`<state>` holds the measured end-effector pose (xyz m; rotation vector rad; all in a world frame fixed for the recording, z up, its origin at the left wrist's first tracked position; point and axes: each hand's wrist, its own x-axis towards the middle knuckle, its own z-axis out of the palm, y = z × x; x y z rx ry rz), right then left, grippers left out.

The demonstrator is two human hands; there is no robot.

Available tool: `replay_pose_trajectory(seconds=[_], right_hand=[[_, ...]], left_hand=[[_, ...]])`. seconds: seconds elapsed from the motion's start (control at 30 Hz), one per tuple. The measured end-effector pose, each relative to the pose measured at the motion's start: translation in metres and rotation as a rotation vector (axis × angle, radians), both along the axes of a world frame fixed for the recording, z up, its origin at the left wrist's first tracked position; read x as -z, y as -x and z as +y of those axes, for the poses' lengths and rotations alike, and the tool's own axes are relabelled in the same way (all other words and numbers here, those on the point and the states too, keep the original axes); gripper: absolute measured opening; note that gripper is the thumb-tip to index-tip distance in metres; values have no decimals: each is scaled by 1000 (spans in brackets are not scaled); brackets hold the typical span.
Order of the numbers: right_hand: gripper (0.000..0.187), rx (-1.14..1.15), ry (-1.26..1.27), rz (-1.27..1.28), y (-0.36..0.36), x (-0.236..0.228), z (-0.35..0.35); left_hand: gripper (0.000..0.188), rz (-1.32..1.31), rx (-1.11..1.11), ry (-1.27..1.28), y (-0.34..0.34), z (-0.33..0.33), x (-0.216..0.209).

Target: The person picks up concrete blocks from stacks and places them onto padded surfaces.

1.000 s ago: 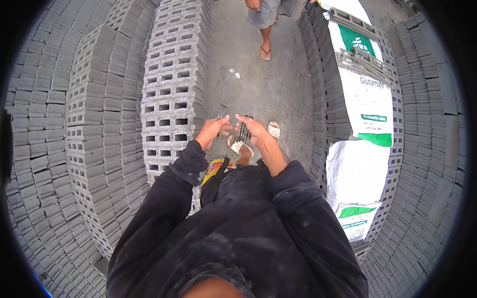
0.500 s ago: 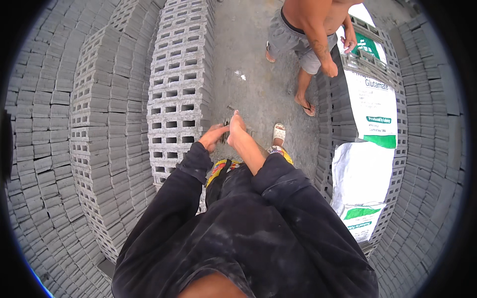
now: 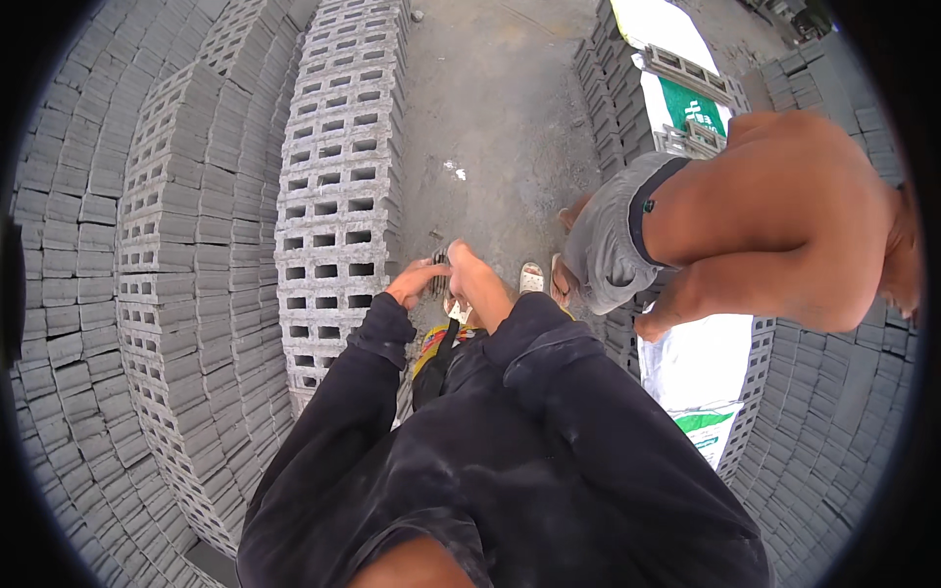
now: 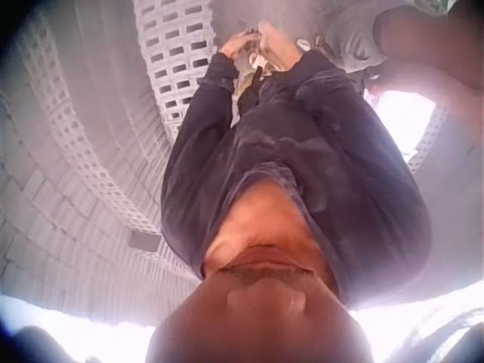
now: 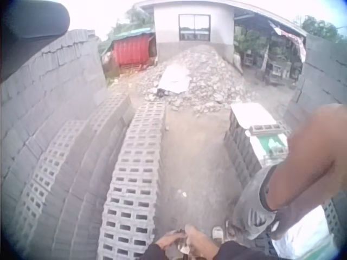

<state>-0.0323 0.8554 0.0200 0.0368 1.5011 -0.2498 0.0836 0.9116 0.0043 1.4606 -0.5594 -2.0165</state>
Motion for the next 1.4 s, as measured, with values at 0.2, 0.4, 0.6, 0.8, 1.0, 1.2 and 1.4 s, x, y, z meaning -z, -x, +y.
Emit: replay_pose_trajectory(seconds=[0.2, 0.4, 0.6, 0.8, 1.0, 1.2, 1.4], right_hand=[[33, -214, 107, -74, 30, -18, -17], [44, -142, 70, -411, 52, 17, -30], [57, 695, 222, -107, 255, -184, 7], [62, 1128, 95, -126, 312, -169, -75], [55, 950, -61, -1041, 253, 17, -261], [27, 1197, 472, -846, 408, -41, -390], [28, 1167, 721, -409, 574, -48, -498]], left_hand=[[30, 35, 39, -23, 10, -31, -14], [25, -252, 254, -11, 5, -71, 25], [32, -532, 1002, 245, 75, -187, -74], [54, -651, 1806, 444, 220, -292, -177], [49, -661, 2280, 600, 360, -402, -258], [32, -579, 2425, 1163, 459, -504, -309], [17, -859, 2181, 1900, 503, -608, -247]])
